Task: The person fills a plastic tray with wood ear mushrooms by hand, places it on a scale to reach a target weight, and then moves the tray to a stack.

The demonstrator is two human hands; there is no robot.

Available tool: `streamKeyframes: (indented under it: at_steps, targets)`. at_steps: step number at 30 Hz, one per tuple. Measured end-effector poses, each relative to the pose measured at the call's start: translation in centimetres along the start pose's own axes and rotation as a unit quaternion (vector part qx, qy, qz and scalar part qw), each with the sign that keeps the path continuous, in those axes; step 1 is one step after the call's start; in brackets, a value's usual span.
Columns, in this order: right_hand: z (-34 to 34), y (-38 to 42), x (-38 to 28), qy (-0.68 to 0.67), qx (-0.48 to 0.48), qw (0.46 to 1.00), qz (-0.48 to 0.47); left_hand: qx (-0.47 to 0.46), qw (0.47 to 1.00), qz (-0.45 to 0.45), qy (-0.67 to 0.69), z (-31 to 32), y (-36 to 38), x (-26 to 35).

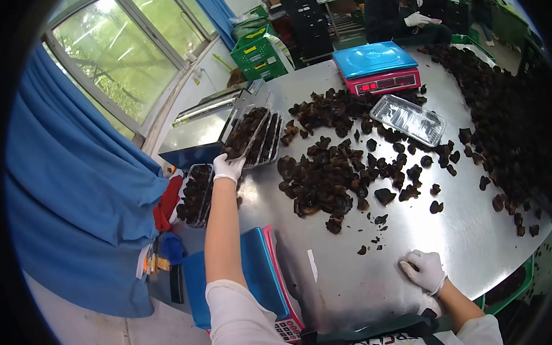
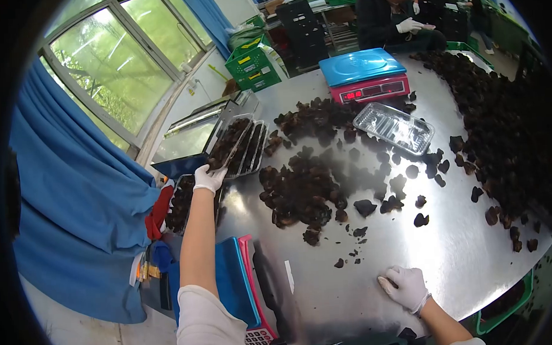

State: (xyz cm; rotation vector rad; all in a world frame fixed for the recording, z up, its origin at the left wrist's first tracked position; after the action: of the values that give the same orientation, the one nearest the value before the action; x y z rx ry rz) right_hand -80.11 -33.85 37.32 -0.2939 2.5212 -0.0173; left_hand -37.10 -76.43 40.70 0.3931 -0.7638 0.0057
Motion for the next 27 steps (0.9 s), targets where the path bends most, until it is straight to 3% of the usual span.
streamKeyframes:
  at_steps: [4,9,11,14,19,21,23,24,25,26,27]
  targets:
    - [0.1,0.0,0.3,0.002,0.004,1.0,0.0,-0.004,0.996,0.078,0.03,0.8,0.3,-0.4]
    - [0.2,0.1,0.5,-0.005,0.004,1.0,-0.001,-0.02,0.978,0.191,-0.082,2.5,-1.9,-1.4]
    - [0.0,0.0,0.4,-0.007,0.006,1.0,0.003,0.128,0.961,0.164,-0.183,1.1,-3.2,-2.3]
    - [-0.3,-0.1,0.3,-0.015,0.008,1.0,0.009,0.169,0.957,0.127,-0.201,2.3,-2.0,-3.1]
    - [-0.5,-0.2,0.5,-0.063,-0.002,0.998,0.03,0.117,0.968,0.137,-0.176,-0.7,-6.0,-2.6]
    - [0.5,-0.5,3.5,-0.258,0.023,0.962,0.087,0.066,0.978,0.136,-0.142,-0.8,-5.8,-2.4]
    - [-3.3,-4.2,4.4,-0.195,0.059,0.973,0.111,0.012,0.988,0.12,-0.101,0.1,-3.4,-2.3]
    - [-6.4,-6.8,4.1,-0.177,0.172,0.969,0.022,0.015,0.99,0.076,-0.117,0.7,-1.6,-2.2]
    - [-8.7,-9.6,4.8,-0.11,0.162,0.981,-0.003,0.016,0.99,0.03,-0.133,1.3,0.2,-2.0]
    - [-9.3,-13.0,7.9,-0.004,0.114,0.992,0.046,0.016,0.989,-0.014,-0.15,2.0,2.0,-1.9]
    - [-10.9,-15.9,8.9,0.077,0.177,0.981,-0.019,0.025,0.99,-0.008,-0.139,2.9,4.1,-1.4]
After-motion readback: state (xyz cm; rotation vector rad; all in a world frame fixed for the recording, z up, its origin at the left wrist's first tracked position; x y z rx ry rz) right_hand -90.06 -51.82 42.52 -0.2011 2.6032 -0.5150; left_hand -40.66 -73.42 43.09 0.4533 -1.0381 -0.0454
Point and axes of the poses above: each hand's wrist, its own y-axis away from the middle knuckle, its own z-axis out of the palm, x = y × z, the point moved 6 cm from there along -y, towards the middle knuckle, and after that the axes turned 11 degrees about -x, right-handed, at the moved point
